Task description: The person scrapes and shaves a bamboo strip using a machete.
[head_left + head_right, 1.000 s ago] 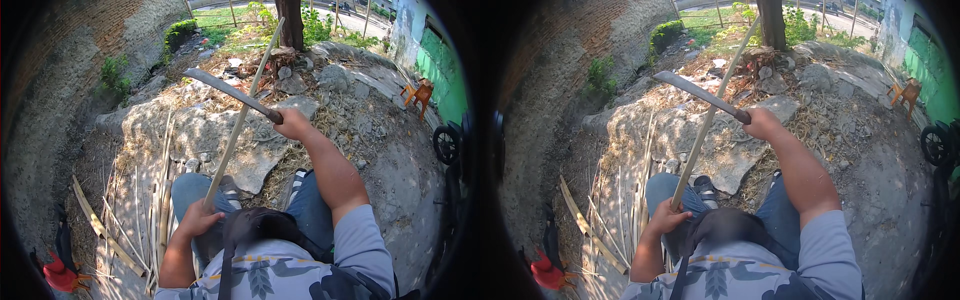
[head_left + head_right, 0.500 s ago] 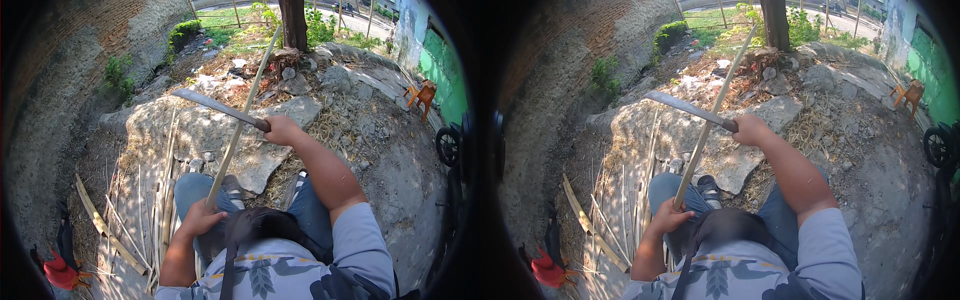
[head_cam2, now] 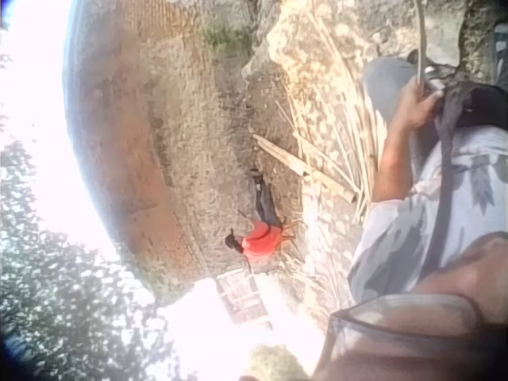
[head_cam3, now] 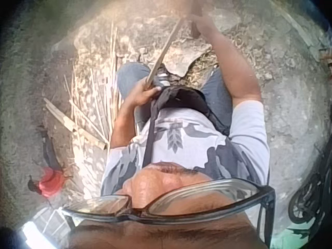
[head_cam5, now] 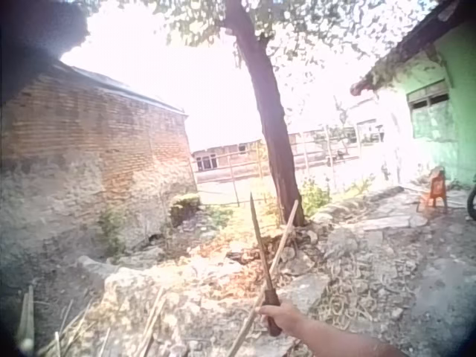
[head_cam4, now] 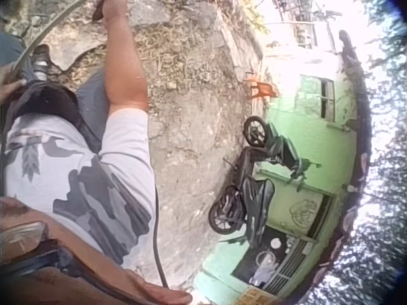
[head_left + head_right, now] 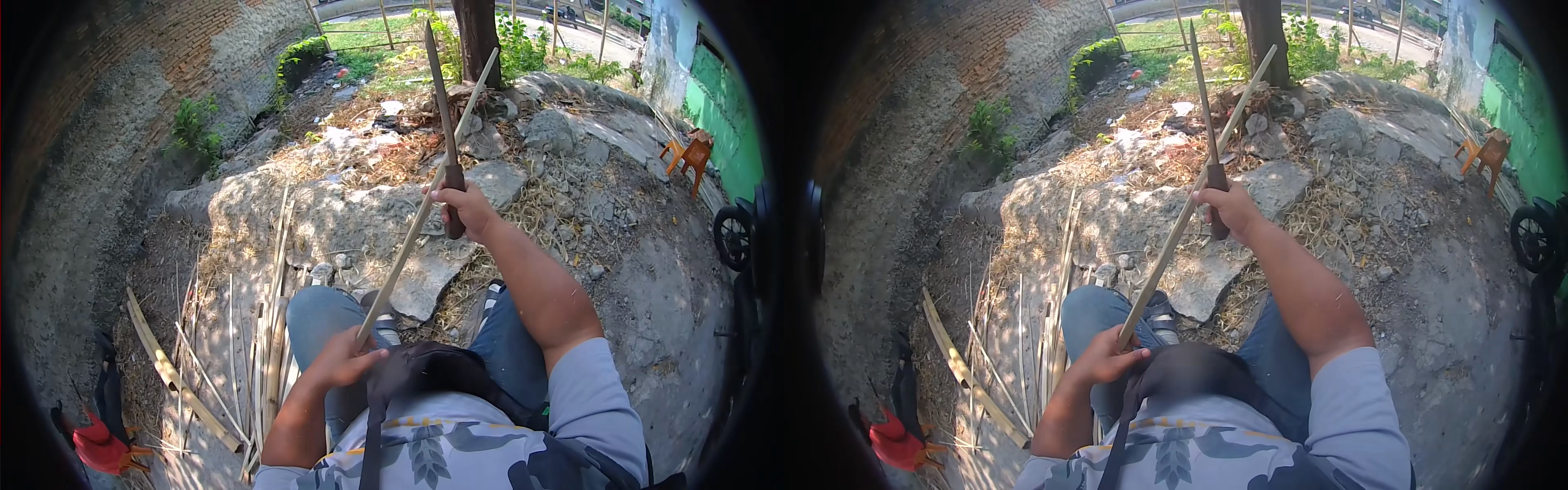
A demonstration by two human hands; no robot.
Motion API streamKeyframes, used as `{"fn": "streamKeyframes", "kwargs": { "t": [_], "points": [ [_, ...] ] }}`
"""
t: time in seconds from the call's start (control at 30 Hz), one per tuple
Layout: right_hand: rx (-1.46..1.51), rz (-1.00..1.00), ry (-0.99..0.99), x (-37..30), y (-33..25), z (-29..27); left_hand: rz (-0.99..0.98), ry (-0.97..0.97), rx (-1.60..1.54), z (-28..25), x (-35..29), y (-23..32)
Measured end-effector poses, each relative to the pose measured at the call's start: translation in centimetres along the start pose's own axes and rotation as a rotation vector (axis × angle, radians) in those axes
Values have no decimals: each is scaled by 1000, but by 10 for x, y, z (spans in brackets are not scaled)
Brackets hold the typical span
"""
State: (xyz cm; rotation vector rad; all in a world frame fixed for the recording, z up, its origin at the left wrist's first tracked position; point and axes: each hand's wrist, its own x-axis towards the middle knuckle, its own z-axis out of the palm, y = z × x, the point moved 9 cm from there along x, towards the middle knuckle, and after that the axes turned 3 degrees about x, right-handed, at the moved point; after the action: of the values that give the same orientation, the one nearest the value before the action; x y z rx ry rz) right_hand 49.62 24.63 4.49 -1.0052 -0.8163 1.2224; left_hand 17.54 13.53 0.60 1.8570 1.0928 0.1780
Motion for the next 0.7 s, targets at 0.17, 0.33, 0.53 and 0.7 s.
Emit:
{"fn": "streamKeyframes", "kwargs": {
  "t": [0.17,0.33,0.53,0.7],
  "points": [
    [28,-21,24,1,7,-2,42,46,4,-2,-2,6],
    [-100,-148,53,0,1,-4,2,106,167,-16,-2,18],
    [-156,-185,59,5,5,-6,322,492,159,-75,-36,82],
    [-166,-183,87,11,12,-14,723,-274,-368,-30,-74,214]
  ]
}}
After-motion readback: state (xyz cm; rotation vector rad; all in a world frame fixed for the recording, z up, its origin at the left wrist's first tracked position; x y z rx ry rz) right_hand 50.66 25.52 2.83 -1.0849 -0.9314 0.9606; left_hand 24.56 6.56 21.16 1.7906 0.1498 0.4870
